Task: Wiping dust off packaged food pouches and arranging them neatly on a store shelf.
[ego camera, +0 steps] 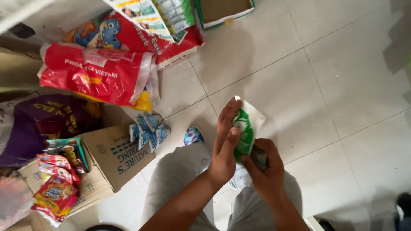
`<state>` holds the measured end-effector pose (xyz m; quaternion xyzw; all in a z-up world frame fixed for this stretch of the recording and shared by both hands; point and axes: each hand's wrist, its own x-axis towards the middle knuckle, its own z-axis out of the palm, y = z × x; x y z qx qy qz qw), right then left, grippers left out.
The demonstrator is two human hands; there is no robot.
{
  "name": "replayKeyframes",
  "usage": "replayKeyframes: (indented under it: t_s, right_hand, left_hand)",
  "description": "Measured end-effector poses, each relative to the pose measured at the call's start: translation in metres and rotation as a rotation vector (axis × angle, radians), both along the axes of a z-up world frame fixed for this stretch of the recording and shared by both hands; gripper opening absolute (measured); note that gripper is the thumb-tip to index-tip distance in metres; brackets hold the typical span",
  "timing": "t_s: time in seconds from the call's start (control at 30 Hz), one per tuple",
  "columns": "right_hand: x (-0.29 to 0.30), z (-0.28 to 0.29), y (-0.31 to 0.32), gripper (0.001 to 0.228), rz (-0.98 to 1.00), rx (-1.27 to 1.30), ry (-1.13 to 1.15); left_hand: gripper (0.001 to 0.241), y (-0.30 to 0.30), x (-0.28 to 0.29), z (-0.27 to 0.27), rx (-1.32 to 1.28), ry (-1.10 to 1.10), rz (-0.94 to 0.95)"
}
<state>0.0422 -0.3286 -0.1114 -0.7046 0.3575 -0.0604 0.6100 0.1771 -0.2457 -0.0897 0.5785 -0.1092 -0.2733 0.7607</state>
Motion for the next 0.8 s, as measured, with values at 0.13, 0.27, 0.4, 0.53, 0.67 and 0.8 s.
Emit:
replayKeyframes:
  t_s: [0.13, 0.27, 0.4, 0.53, 0.67, 0.8]
  right_hand:
    - [0.034, 0.073, -0.039, 0.025, -0.179, 0.159, 0.074]
    - [0.059, 0.171, -0.067, 0.019, -0.174, 0.328, -0.084]
    - [0.096, 0.279, -0.078, 0.021, 0.032, 0.464, -0.376]
    - [0.128, 0.357, -0.08, 0.016, 0.164, 0.506, -0.344]
    - [0.178, 0.438, -0.061, 0.024, 0.321, 0.246, -0.215]
    - [0.218, 0.497, -0.054, 0.027, 0.417, 0.005, -0.324]
  left_hand:
    - [0.061, -0.031, 0.022, 0.057, -0.127, 0.387, 0.044]
    - [0.058, -0.032, 0.057, 0.151, -0.183, 0.445, 0.089]
    - [0.051, 0.003, 0.104, 0.263, -0.03, 0.466, -0.254]
    - [0.05, 0.039, 0.143, 0.383, 0.035, 0.297, -0.308]
    - [0.043, 0.073, 0.181, 0.481, 0.285, -0.064, -0.285]
    - [0.035, 0.083, 0.2, 0.542, 0.539, -0.346, -0.22]
